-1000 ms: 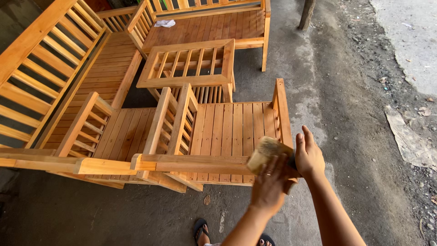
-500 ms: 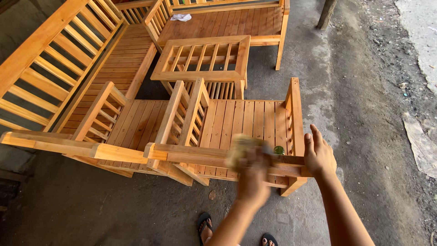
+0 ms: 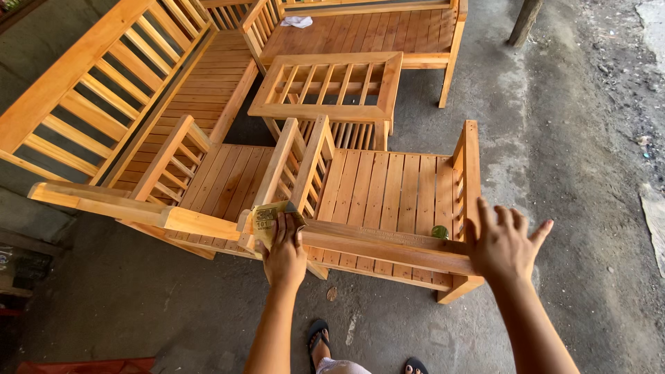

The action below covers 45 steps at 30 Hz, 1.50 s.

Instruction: The person sands wooden chairs and benches arranged on the ground, rubbing sandpaper along the armrests, seat edges and slats of each piece, moving from one chair to the next and steadying the frames with the other hand.

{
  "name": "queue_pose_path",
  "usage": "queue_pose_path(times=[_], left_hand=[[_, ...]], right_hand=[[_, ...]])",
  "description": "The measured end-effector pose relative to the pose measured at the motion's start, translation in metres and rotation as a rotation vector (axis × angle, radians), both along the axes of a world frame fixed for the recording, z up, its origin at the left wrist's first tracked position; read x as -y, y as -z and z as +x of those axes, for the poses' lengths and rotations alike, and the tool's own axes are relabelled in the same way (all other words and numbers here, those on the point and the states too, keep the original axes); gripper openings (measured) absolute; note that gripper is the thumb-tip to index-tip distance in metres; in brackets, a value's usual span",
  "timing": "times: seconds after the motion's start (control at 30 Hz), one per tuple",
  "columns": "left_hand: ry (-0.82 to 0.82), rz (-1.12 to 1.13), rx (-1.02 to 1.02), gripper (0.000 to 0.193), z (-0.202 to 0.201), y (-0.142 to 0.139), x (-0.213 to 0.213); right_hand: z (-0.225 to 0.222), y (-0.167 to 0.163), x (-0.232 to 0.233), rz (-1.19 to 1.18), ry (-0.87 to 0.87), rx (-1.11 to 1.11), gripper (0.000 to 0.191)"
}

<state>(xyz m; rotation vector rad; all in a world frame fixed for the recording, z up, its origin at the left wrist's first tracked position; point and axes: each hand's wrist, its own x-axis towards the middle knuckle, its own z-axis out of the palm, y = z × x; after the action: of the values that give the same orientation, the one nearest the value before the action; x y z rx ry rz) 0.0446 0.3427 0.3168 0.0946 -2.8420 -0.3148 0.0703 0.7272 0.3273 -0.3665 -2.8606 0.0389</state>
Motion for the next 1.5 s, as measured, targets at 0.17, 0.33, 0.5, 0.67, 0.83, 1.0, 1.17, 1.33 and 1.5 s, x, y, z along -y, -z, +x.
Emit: queue_pose_path(times=[0.17,0.33,0.5,0.67,0.83,1.0,1.17,1.33,1.5], left_hand=[[0.298,0.287,-0.094,0.070,0.030,0.016,-0.085],[0.759,0.323,-0.086,0.042,0.070,0.038,-0.231],[0.595,0.178,-0.173,0.043,0.048,0.026,-0.182],[-0.032,-0.014,-0.029,0.048,0.005,0.000,0.000],[0.064,0.125,-0.248,0.047,0.004,0.033,-0.015],[0.475,0.351,-0.177,0.053,0.052,0.059,-0.201],[0.821,0.234,-0.040,0.037,0.074,0.032,-0.240],[0.026,1.229,0.248,0.032,0.031,-0.005,-0.096],[-0.049,0.029,-0.265,0.042,0.004,0.009,-0.007]], right_hand=[[0.002,-0.001,0.012,0.138,-0.032,0.051,0.052],[0.002,0.010,-0.002,-0.022,0.026,-0.021,0.046],[0.000,0.025,-0.018,-0.164,0.100,-0.100,0.043],[-0.007,0.029,-0.016,-0.212,0.111,-0.064,0.045],[-0.010,0.026,-0.009,-0.187,0.083,-0.035,0.051],[-0.007,0.027,-0.012,-0.239,0.092,-0.059,0.049],[-0.007,0.032,-0.023,-0.285,0.107,-0.074,0.049],[-0.009,0.030,-0.024,-0.331,0.116,-0.053,0.049],[-0.012,0.026,-0.018,-0.255,0.093,-0.058,0.052]])
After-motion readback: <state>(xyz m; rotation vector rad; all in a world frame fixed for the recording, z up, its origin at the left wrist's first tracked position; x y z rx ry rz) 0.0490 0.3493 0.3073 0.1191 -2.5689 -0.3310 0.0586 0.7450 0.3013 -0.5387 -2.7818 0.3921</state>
